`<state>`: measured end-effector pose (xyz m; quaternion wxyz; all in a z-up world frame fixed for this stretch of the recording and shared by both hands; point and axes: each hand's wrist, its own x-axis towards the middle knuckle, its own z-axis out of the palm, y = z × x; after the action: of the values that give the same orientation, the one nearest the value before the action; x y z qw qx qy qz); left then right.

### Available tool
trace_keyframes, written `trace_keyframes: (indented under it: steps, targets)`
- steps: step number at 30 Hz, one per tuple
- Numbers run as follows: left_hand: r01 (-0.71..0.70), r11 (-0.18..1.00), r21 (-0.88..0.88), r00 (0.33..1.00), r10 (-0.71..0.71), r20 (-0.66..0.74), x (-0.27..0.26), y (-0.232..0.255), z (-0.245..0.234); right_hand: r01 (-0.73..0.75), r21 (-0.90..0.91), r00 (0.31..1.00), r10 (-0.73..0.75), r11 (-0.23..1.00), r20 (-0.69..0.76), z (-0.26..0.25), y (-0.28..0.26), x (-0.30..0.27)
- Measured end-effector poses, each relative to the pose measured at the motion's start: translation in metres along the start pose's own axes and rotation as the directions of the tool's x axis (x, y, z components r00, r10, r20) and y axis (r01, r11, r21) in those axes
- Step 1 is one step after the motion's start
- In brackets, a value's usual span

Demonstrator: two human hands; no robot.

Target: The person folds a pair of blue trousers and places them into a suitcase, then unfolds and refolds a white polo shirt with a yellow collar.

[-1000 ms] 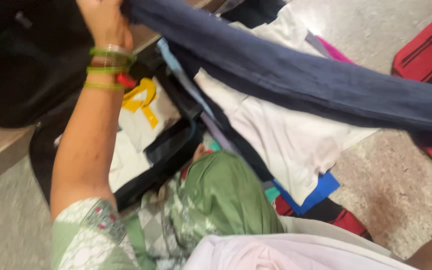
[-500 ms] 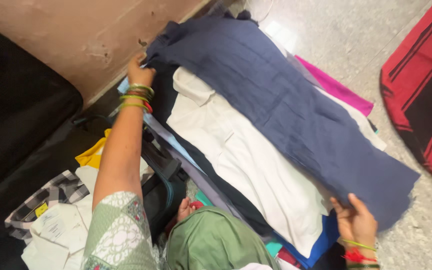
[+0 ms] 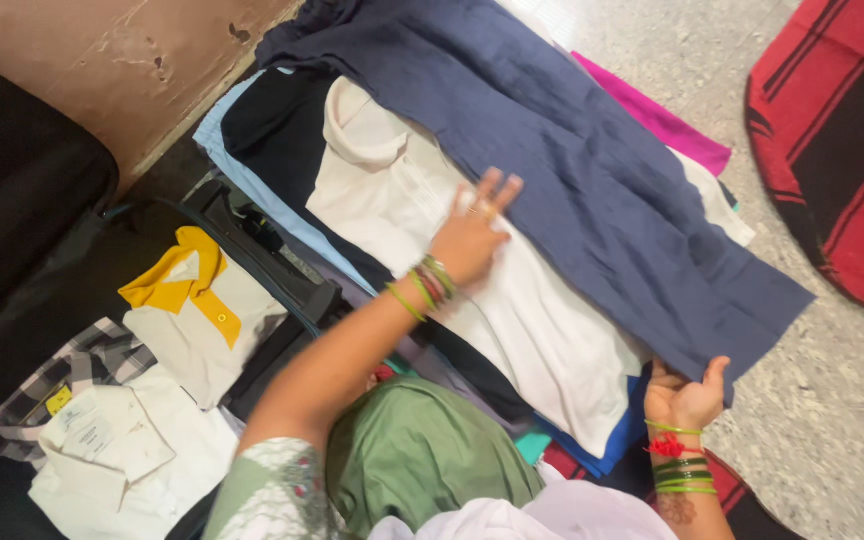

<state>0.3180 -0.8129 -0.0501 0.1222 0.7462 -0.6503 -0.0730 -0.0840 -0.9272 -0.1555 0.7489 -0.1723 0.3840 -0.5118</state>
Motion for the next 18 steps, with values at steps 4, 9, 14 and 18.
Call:
trace_keyframes:
  steps: [4, 9, 14, 18]
  targets:
    - [-0.133, 0.942, 0.309, 0.991, 0.116, 0.072, 0.012, 0.035, 0.027, 0.080, -0.024, 0.995, -0.082, 0.996, -0.066, -0.040, -0.018, 0.007]
    - [-0.089, 0.972, 0.218, 0.988, 0.113, -0.101, 0.002, 0.043, 0.080, 0.008, -0.004, 0.999, -0.009, 1.000, -0.034, -0.068, -0.045, 0.018]
    - [-0.015, 0.988, 0.156, 0.995, 0.000, 0.095, -0.034, 0.064, 0.072, 0.182, 0.075, 0.980, -0.187, 0.980, 0.064, -0.006, -0.074, 0.009]
    - [0.077, 0.994, 0.081, 0.974, -0.093, 0.205, -0.039, 0.072, 0.057, 0.305, -0.011, 0.952, -0.305, 0.952, -0.001, 0.094, -0.073, 0.008]
